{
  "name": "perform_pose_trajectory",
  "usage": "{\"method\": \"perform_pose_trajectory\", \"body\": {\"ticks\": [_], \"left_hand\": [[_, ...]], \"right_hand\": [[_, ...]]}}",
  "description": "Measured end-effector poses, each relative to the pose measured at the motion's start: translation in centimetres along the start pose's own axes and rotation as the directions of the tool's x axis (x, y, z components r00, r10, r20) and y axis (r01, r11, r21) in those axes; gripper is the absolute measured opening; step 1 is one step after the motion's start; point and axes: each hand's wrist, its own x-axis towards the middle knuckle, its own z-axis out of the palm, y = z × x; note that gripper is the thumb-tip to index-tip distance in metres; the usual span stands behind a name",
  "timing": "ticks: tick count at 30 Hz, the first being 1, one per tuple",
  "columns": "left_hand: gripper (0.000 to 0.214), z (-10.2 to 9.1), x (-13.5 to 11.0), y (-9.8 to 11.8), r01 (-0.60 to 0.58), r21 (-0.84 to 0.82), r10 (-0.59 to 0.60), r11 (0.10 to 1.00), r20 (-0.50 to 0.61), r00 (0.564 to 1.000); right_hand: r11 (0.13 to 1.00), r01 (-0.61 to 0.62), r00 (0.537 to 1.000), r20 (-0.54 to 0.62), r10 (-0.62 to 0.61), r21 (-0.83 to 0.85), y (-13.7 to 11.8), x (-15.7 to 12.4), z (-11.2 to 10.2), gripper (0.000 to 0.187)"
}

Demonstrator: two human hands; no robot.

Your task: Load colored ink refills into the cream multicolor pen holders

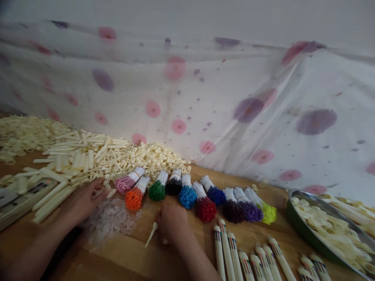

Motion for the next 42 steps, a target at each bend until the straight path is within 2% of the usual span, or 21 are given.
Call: {"method": "perform_pose_trajectory", "body": {"ticks": [3,5,9,11,14,20,25,27,29,31,34,36,38,40,42], "left_hand": [[0.045,0.6,-0.4,0.4,-0.094,0.026,0.093,0.995,0.038,0.995],[0.044,0.6,-0.2,0.1,-0.113,0.038,0.112,0.993,0.045,0.993],[0.034,-0.3,1.2,-1.9,-0.044,0.089,0.042,0.995,0.016,0.999],[0.028,-0.9,2.0,-2.9,0.005,0.136,-0.005,0.991,0.002,1.0],[0.023,-1.6,3.0,-3.4,0.012,0.201,-0.02,0.98,0.034,0.999],[0.027,-0.9,4.3,-2.0,-0.057,0.251,0.018,0.966,0.153,0.988],[0.029,-0.5,4.7,-0.7,-0.033,0.213,-0.007,0.977,0.183,0.983],[0.029,-1.3,4.4,-0.5,0.014,0.178,-0.042,0.984,0.157,0.987],[0.027,-2.7,3.9,-0.3,0.075,0.123,-0.089,0.99,0.111,0.99],[0.023,-4.3,3.0,0.0,0.138,0.036,-0.14,0.99,0.061,0.988],[0.012,-6.1,1.3,1.6,0.135,-0.191,-0.135,0.972,0.013,0.991],[0.009,-6.1,-0.2,3.7,0.118,-0.386,-0.122,0.915,0.016,0.992],[0.008,-5.2,-1.8,6.4,0.129,-0.602,-0.112,0.788,0.066,0.991],[0.013,-3.7,-3.3,8.9,0.193,-0.792,-0.091,0.579,0.172,0.981],[0.01,-2.3,-4.7,11.0,0.303,-0.896,-0.083,0.325,0.292,0.953]], "right_hand": [[1.0,0.002,1.0,-0.024,-0.002,0.008,-1.1,-0.2,-0.2,0.018],[0.998,0.053,0.998,-0.015,-0.053,0.021,-2.0,-0.4,0.2,0.014],[0.982,0.187,0.982,0.024,-0.188,0.021,-3.4,-0.5,1.8,0.02],[0.975,0.221,0.975,0.034,-0.221,0.007,-3.6,-0.2,2.7,0.018],[0.971,0.238,0.971,0.037,-0.238,-0.005,-3.3,0.5,3.7,0.014],[0.968,0.24,0.971,-0.016,-0.24,0.076,-2.8,0.9,4.9,0.019],[0.936,0.204,0.978,-0.1,-0.183,0.288,-2.9,0.7,4.5,0.018],[0.889,0.183,0.982,-0.127,-0.142,0.42,-2.8,0.4,3.8,0.016],[0.799,0.166,0.985,-0.136,-0.105,0.578,-2.8,0.3,3.1,0.011],[0.669,0.142,0.99,-0.12,-0.08,0.73,-2.7,0.3,2.6,0.009],[0.447,0.087,0.996,-0.068,-0.057,0.89,-2.5,0.4,2.2,0.03],[0.312,0.055,0.998,-0.043,-0.045,0.949,-2.3,0.5,1.7,0.041],[0.202,0.045,0.999,-0.04,-0.029,0.978,-2.0,0.4,1.0,0.046],[0.13,0.066,0.998,-0.066,-0.004,0.989,-1.7,0.1,-0.2,0.044],[0.095,0.11,0.993,-0.114,0.031,0.989,-1.4,-0.3,-1.5,0.039]]}}
